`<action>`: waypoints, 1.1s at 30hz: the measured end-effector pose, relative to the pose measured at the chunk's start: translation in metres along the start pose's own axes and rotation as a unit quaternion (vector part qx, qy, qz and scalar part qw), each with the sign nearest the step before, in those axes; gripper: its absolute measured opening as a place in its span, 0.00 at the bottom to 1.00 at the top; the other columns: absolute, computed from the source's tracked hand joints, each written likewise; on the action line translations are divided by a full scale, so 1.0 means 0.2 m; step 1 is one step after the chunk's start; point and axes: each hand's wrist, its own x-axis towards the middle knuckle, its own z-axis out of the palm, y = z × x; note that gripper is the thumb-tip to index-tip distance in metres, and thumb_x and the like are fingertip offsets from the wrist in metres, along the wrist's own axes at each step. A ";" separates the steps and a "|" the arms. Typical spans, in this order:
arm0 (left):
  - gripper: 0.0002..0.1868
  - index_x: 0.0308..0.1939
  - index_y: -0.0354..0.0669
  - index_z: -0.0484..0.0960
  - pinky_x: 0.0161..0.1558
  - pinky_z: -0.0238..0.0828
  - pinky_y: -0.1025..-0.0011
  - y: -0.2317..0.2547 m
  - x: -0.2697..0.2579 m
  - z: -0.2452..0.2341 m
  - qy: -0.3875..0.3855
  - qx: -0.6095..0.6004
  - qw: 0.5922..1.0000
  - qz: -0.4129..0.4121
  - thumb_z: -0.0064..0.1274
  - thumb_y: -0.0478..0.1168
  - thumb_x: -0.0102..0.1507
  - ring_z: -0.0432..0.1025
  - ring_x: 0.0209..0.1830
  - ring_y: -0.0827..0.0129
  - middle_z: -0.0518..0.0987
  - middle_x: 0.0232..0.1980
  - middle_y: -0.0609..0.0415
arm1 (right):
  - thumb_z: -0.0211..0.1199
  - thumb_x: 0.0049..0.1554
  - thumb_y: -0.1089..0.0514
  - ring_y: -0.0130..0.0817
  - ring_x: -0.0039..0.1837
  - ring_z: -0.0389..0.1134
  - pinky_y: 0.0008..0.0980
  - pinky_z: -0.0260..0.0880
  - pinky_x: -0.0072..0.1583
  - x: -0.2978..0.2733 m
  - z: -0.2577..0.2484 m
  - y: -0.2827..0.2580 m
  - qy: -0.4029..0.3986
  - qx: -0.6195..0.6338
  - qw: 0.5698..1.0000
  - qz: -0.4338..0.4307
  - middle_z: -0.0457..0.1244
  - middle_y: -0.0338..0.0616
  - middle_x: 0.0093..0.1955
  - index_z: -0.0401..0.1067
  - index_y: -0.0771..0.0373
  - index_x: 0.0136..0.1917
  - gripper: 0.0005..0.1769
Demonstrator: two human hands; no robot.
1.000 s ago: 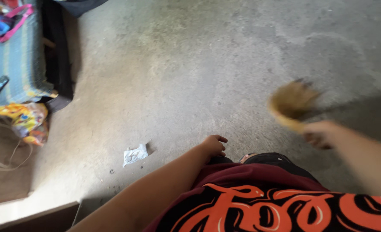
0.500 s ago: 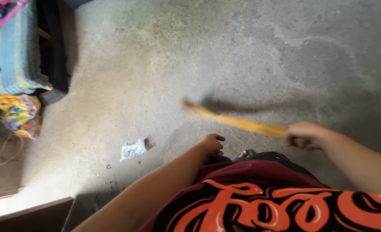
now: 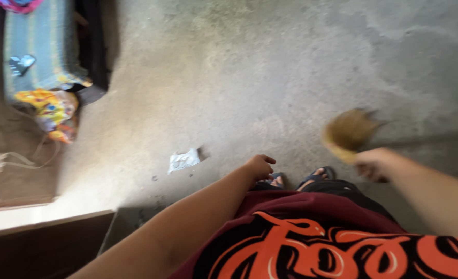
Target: The person sweeps the concrete floor with a broom, moving debris from under a furniture unit and around a motorcycle.
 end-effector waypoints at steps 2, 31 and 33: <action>0.32 0.65 0.42 0.76 0.38 0.77 0.69 -0.05 -0.07 -0.03 0.013 0.003 1.000 -0.001 0.62 0.23 0.57 0.77 0.36 0.68 0.84 0.50 0.49 | 0.68 0.53 0.46 0.33 0.24 0.50 0.37 0.46 0.27 -0.16 0.41 -0.21 -0.086 -0.104 0.991 -0.001 0.55 0.40 0.25 0.77 0.59 0.36 0.15; 0.26 0.65 0.45 0.78 0.37 0.78 0.69 1.27 0.83 0.60 -0.030 -0.015 0.999 0.013 0.53 0.26 0.62 0.79 0.39 0.67 0.84 0.54 0.45 | 0.64 0.56 0.58 0.32 0.29 0.57 0.35 0.54 0.32 0.16 -1.76 0.75 0.228 0.382 0.888 0.115 0.59 0.44 0.32 0.71 0.68 0.46 0.10; 0.26 0.64 0.44 0.78 0.39 0.79 0.68 1.36 0.89 0.74 -0.027 -0.031 0.999 0.016 0.54 0.26 0.62 0.80 0.40 0.66 0.84 0.53 0.43 | 0.63 0.57 0.56 0.33 0.30 0.58 0.36 0.56 0.33 0.39 -1.95 0.71 0.201 0.345 0.910 0.111 0.60 0.44 0.33 0.71 0.67 0.47 0.12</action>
